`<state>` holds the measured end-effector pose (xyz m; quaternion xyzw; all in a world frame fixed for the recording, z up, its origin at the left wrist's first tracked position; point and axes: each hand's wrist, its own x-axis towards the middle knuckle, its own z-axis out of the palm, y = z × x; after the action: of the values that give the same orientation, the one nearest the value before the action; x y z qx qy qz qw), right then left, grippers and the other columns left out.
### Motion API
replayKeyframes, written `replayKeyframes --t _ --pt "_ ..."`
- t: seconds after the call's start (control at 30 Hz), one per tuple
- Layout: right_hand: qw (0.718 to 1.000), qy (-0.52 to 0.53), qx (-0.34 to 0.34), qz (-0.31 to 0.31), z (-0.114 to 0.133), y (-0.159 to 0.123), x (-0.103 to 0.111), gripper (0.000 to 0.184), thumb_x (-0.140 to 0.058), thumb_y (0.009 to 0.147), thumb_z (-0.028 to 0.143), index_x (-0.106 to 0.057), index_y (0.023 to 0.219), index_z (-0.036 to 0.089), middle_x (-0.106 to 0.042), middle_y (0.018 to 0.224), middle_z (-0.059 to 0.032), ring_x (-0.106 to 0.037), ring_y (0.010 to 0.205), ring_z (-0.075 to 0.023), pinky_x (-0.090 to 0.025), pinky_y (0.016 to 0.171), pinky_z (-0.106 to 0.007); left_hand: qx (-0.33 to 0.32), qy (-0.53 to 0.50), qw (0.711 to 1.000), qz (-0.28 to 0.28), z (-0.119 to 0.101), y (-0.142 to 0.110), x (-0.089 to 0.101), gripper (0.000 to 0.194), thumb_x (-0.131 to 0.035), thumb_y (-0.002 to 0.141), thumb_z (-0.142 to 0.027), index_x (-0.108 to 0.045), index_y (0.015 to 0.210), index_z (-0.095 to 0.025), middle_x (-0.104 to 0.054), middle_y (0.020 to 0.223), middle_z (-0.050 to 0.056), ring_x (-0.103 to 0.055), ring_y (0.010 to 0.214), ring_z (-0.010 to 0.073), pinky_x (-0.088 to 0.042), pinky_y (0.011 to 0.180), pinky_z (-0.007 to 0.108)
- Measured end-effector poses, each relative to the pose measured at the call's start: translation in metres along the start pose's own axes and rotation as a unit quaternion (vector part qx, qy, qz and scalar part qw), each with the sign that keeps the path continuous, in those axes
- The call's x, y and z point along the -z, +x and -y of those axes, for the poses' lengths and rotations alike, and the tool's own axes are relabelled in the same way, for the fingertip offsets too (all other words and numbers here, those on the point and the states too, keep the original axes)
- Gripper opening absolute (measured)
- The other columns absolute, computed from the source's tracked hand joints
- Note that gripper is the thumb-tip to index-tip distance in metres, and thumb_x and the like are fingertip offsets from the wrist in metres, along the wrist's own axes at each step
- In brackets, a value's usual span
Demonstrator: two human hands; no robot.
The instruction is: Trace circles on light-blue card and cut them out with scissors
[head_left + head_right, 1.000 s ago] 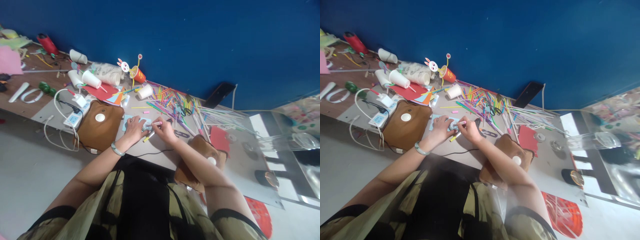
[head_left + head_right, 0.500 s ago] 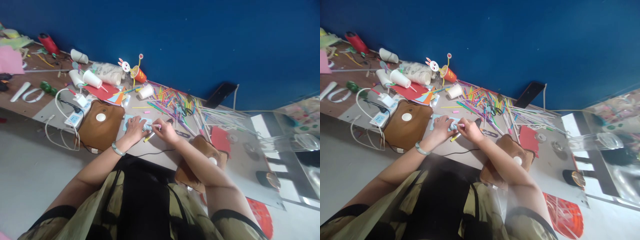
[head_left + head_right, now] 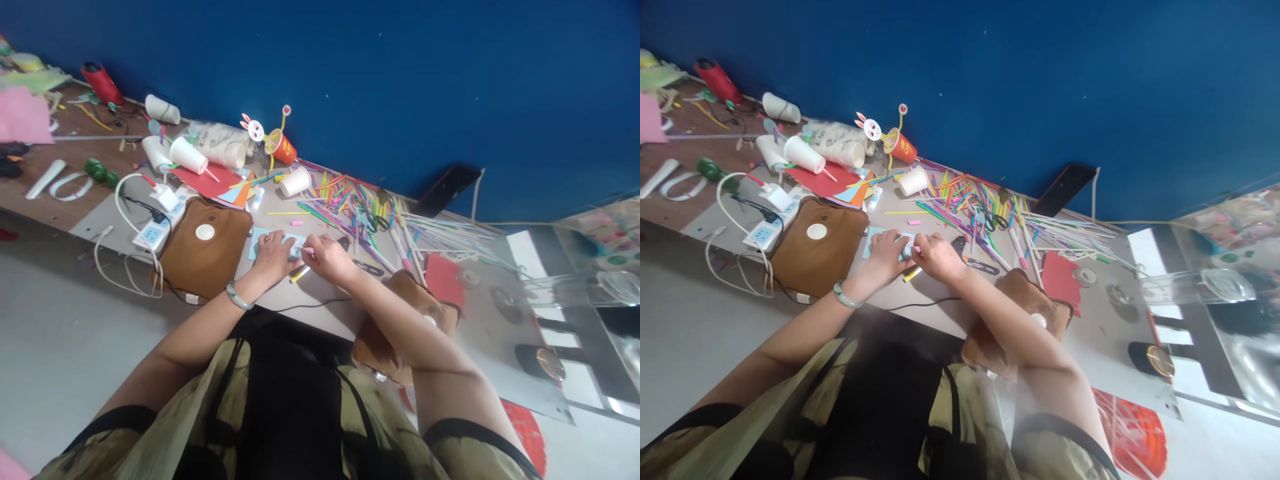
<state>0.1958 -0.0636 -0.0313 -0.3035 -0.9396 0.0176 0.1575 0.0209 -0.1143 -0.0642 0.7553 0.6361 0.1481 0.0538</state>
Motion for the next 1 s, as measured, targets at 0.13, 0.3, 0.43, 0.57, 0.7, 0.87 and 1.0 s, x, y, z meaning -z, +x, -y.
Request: replayKeyframes --t 0.13,0.3,0.43,0.57,0.7,0.87,1.0 --pt "0.996 -0.032 -0.043 0.073 0.01 0.017 0.012 0.014 -0.043 0.093 0.019 -0.057 0.095 0.015 -0.065 0.069 -0.0062 -0.055 0.063 -0.021 -0.039 0.069 -0.031 0.004 0.01 1.0 -0.001 0.001 0.001 -0.004 0.039 -0.063 0.091 -0.045 -0.063 0.119 -0.019 -0.057 0.123 0.017 -0.052 0.116 0.0345 -0.036 0.096 0.047" --pt "0.988 0.033 -0.127 0.086 0.01 0.037 0.021 0.014 -0.051 0.086 0.018 -0.061 0.095 0.016 -0.066 0.066 -0.0058 -0.057 0.062 -0.0204 -0.033 0.059 -0.028 0.004 0.013 1.0 0.0 0.002 0.002 -0.008 0.046 -0.065 0.089 -0.048 -0.062 0.123 -0.017 -0.058 0.124 0.018 -0.052 0.116 0.0359 -0.036 0.098 0.049" --pt "0.978 0.14 -0.139 0.064 0.0 0.045 0.021 0.004 -0.055 0.08 0.017 -0.057 0.079 0.02 -0.06 0.058 -0.0003 -0.051 0.054 -0.0154 -0.033 0.055 -0.027 0.008 -0.001 1.0 -0.011 0.002 0.002 -0.009 0.045 -0.066 0.089 -0.047 -0.062 0.124 -0.019 -0.057 0.126 0.016 -0.051 0.117 0.0347 -0.034 0.102 0.049" --pt "0.96 0.217 -0.173 0.037 -0.006 0.042 0.021 0.014 -0.053 0.078 0.018 -0.048 0.065 0.022 -0.054 0.051 0.004 -0.045 0.048 -0.011 -0.033 0.051 -0.025 0.007 -0.021 1.0 -0.011 0.001 0.0 -0.005 0.04 -0.068 0.088 -0.047 -0.065 0.118 -0.021 -0.057 0.123 0.015 -0.052 0.117 0.0336 -0.034 0.103 0.049" --pt "0.924 0.306 -0.228 0.03 -0.004 0.032 0.023 0.015 -0.051 0.079 0.018 -0.05 0.065 0.021 -0.055 0.046 0.0045 -0.05 0.044 -0.0109 -0.038 0.049 -0.023 -0.002 -0.023 1.0 -0.004 0.001 -0.001 0.0 0.044 -0.067 0.088 -0.048 -0.064 0.121 -0.019 -0.057 0.122 0.016 -0.051 0.116 0.0346 -0.035 0.099 0.048" --pt "0.89 0.368 -0.267 -0.033 -0.003 0.015 0.01 0.011 -0.055 0.082 0.024 -0.053 0.072 0.021 -0.062 0.05 0.003 -0.058 0.046 -0.013 -0.043 0.049 -0.023 -0.012 -0.021 1.0 -0.005 0.001 -0.002 0.002 0.046 -0.061 0.092 -0.051 -0.062 0.126 -0.02 -0.057 0.122 0.016 -0.05 0.117 0.0346 -0.035 0.098 0.048" --pt "0.865 0.412 -0.275 -0.077 -0.005 0.003 -0.003 0.016 -0.06 0.085 0.035 -0.053 0.078 0.022 -0.066 0.058 0.0009 -0.064 0.05 -0.0154 -0.048 0.051 -0.025 -0.014 -0.018 1.0 -0.016 0.001 -0.003 0.002 0.046 -0.06 0.093 -0.049 -0.062 0.127 -0.019 -0.057 0.124 0.017 -0.051 0.118 0.0345 -0.035 0.098 0.048"
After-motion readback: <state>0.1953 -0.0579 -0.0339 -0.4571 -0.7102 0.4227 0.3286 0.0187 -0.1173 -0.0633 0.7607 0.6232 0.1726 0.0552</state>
